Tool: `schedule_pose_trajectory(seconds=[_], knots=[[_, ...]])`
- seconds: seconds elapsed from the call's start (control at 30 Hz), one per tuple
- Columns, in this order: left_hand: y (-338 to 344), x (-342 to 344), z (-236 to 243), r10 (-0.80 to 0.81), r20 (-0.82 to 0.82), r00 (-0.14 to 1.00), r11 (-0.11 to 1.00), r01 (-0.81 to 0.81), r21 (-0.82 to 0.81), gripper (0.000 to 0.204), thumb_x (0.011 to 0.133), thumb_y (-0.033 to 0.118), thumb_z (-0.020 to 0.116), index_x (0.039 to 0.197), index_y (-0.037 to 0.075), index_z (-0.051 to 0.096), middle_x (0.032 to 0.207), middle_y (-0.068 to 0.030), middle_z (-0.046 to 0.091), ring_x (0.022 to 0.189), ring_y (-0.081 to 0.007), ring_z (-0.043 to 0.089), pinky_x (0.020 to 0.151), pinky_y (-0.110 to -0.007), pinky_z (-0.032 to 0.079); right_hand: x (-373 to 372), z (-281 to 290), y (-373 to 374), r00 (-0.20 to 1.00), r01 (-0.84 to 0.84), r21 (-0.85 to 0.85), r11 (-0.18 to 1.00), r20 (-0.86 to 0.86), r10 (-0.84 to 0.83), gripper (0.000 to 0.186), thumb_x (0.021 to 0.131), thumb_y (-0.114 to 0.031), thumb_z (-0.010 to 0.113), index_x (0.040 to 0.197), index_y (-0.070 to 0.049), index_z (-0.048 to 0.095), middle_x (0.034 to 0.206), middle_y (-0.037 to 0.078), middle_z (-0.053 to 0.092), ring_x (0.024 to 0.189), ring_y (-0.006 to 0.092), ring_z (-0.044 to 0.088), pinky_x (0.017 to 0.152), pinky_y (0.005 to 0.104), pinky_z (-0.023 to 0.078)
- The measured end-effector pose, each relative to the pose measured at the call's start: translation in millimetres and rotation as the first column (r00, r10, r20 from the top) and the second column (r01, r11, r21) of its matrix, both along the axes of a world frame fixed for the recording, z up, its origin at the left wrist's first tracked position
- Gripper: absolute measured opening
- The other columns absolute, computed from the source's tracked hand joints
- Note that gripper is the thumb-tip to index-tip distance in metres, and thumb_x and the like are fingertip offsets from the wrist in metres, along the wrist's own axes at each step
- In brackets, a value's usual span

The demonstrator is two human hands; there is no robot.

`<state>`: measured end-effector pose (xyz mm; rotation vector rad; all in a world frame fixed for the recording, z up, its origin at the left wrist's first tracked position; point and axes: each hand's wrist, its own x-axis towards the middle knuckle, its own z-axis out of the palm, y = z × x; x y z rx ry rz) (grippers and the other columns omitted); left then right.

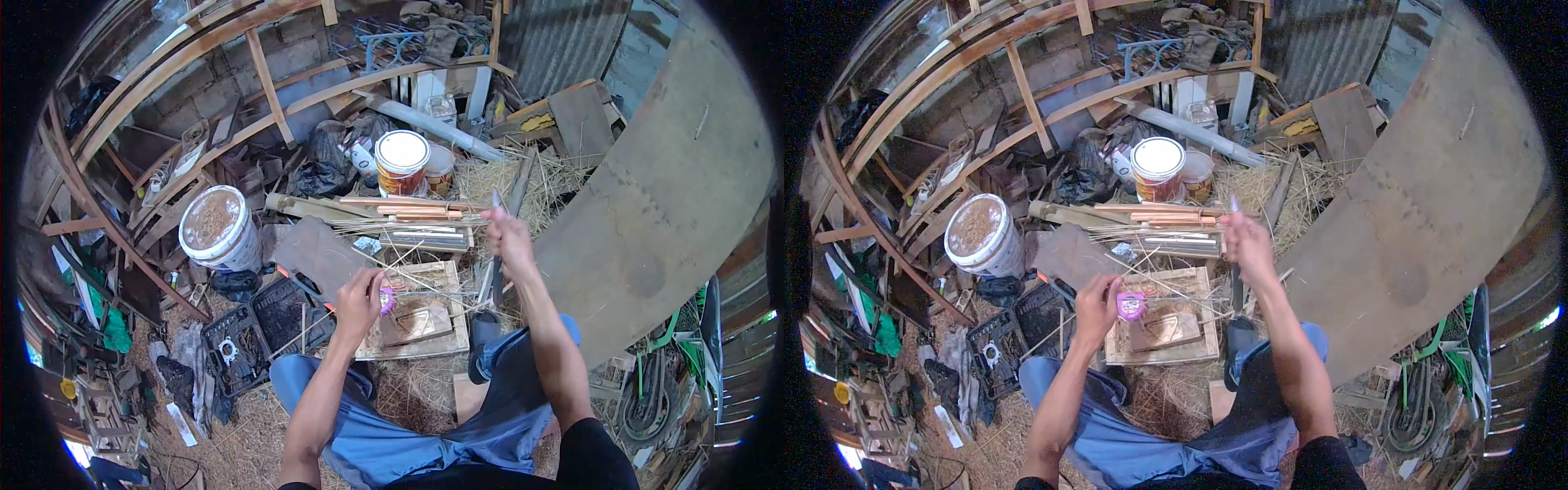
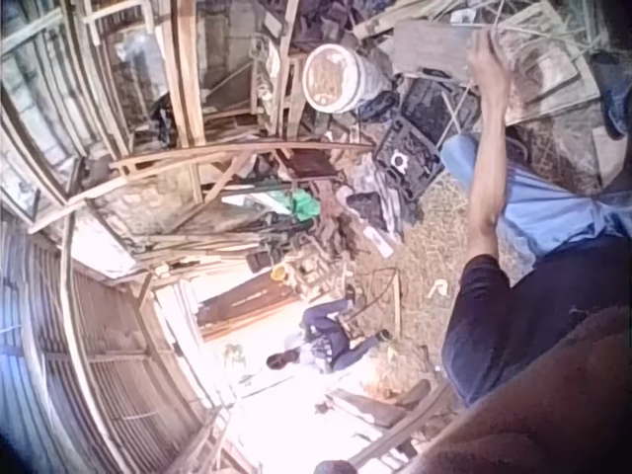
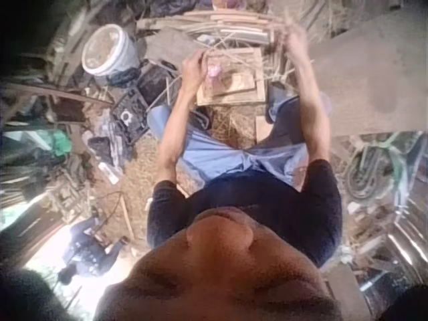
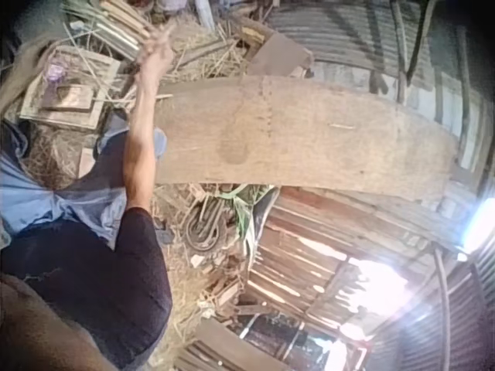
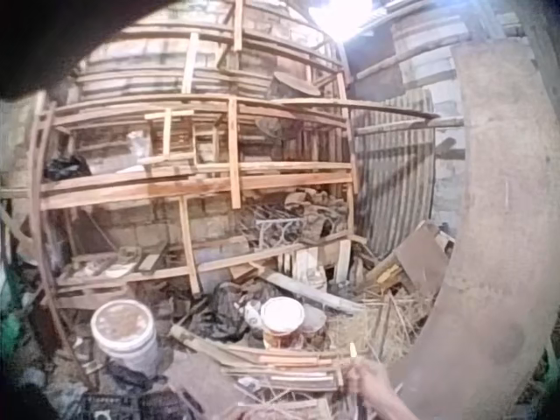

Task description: The person whittles bamboo sticks with a knife and ties them together using pink string to construct a frame on top of a wooden block.

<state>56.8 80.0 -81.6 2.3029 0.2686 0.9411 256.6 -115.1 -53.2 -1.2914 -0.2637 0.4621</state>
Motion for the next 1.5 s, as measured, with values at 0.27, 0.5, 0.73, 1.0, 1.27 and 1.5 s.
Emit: schedule_pose_trajectory(seconds=[0.27,0.5,0.73,1.0,1.27,1.5], knots=[[-25,16,-3,-0.086,0.090,0.992,0.996,0.082,0.044,0.009,0.083,0.004,0.062,0.091,0.002,0.063,0.076,-0.0129,0.060,0.062,-0.0283,0.060,0.055,-0.035,0.046,-72,-22,46,0.912,-0.409,-0.100,0.907,-0.031,0.408,0.031,0.097,-0.032,0.046,0.096,-0.004,0.059,0.061,-0.006,0.043,0.050,0.0024,0.036,0.043,0.0181,0.028],[-22,13,-8,-0.105,0.010,0.994,0.991,0.103,0.086,0.010,0.082,0.004,0.062,0.092,0.004,0.063,0.081,-0.0125,0.061,0.065,-0.0304,0.062,0.055,-0.037,0.048,-53,-29,45,0.929,-0.368,-0.089,0.925,0.012,0.371,0.032,0.098,-0.029,0.046,0.097,0.000,0.060,0.060,-0.005,0.044,0.048,0.0025,0.034,0.040,0.0198,0.026],[4,-13,-9,-0.025,0.076,0.997,1.000,0.024,0.019,0.006,0.084,0.006,0.060,0.087,0.001,0.062,0.077,-0.0130,0.062,0.064,-0.0306,0.062,0.053,-0.035,0.048,33,-2,-20,0.983,0.123,0.080,0.989,0.124,-0.132,0.021,0.095,-0.018,0.044,0.103,-0.008,0.061,0.061,-0.005,0.045,0.046,0.0037,0.036,0.038,0.0192,0.026],[-8,8,-2,-0.064,-0.061,0.996,0.984,0.053,-0.173,0.009,0.085,0.008,0.059,0.089,0.000,0.063,0.079,-0.0156,0.063,0.069,-0.0322,0.063,0.060,-0.036,0.048,-89,-12,50,0.880,-0.467,-0.093,0.880,0.053,0.472,0.036,0.097,-0.029,0.046,0.121,-0.003,0.053,0.065,-0.004,0.045,0.054,0.0048,0.040,0.046,0.0193,0.032],[-14,10,-7,-0.190,-0.063,0.980,0.971,0.178,-0.163,0.008,0.085,0.007,0.059,0.090,0.001,0.062,0.082,-0.0151,0.064,0.073,-0.0324,0.063,0.062,-0.037,0.049,-74,-14,46,0.932,-0.339,-0.162,0.927,0.072,0.354,0.030,0.097,-0.024,0.047,0.094,0.001,0.062,0.060,-0.004,0.042,0.056,0.0043,0.037,0.050,0.0209,0.031],[-15,5,-3,-0.148,-0.066,0.987,0.985,0.141,-0.099,0.007,0.085,0.006,0.059,0.089,0.001,0.062,0.082,-0.0142,0.064,0.074,-0.0318,0.064,0.063,-0.037,0.049,-57,-18,48,0.951,-0.299,-0.174,0.938,0.032,0.308,0.026,0.096,-0.022,0.048,0.089,-0.002,0.063,0.060,-0.005,0.047,0.051,0.0034,0.037,0.046,0.0204,0.029]])
